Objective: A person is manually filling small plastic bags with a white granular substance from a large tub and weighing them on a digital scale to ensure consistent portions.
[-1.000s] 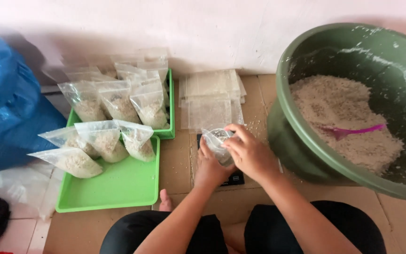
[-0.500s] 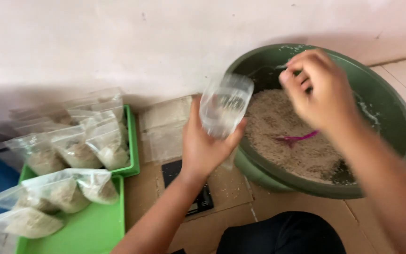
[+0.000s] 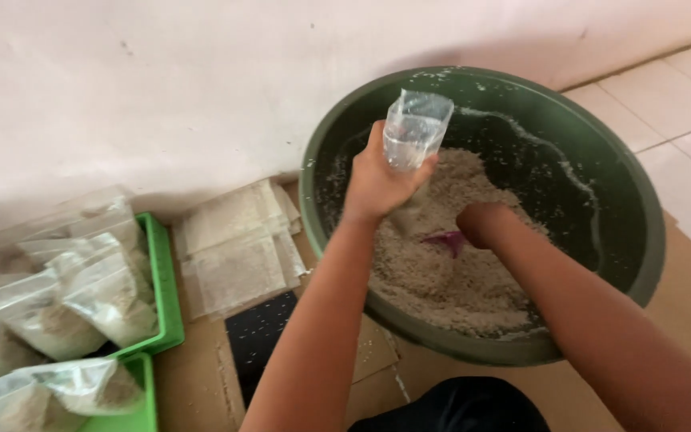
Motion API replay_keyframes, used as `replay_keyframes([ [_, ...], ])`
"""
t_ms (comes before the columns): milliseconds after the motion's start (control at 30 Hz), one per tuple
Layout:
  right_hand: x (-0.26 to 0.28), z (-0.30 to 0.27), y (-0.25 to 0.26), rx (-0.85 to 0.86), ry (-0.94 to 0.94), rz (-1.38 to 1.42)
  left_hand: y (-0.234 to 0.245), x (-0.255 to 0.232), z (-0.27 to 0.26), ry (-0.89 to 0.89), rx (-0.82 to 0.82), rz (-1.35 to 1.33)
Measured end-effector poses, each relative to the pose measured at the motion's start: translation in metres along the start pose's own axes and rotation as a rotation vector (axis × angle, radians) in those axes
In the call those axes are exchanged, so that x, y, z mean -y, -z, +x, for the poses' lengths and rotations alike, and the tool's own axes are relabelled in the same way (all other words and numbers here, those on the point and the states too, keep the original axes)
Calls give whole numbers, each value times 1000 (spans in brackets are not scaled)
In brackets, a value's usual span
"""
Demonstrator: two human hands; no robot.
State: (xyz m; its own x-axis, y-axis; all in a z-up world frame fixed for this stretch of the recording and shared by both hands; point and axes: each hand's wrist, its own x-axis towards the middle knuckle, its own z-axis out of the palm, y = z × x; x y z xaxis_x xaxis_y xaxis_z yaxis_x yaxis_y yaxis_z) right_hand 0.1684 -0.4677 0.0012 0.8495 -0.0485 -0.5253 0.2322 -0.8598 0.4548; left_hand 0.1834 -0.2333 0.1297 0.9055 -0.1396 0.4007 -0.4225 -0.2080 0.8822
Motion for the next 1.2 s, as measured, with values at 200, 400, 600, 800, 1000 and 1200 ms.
replay_keyframes([
  [200, -15, -32, 34, 136, 58, 211, 21, 3, -7, 87, 364, 186],
  [400, -58, -29, 23, 1, -78, 581, 17, 23, 2, 113, 390, 263],
  [600, -69, -84, 58, -201, -223, 651, 16, 18, 2, 93, 455, 519],
  [800, -74, -124, 88, -430, -352, 873, 1, 37, 4, 64, 440, 660],
  [1000, -56, -147, 89, -1085, -166, 709, -4, 42, 4, 84, 483, 686],
  [1200, -41, -141, 92, -1208, -209, 162, -1, 35, 4, 131, 480, 666],
])
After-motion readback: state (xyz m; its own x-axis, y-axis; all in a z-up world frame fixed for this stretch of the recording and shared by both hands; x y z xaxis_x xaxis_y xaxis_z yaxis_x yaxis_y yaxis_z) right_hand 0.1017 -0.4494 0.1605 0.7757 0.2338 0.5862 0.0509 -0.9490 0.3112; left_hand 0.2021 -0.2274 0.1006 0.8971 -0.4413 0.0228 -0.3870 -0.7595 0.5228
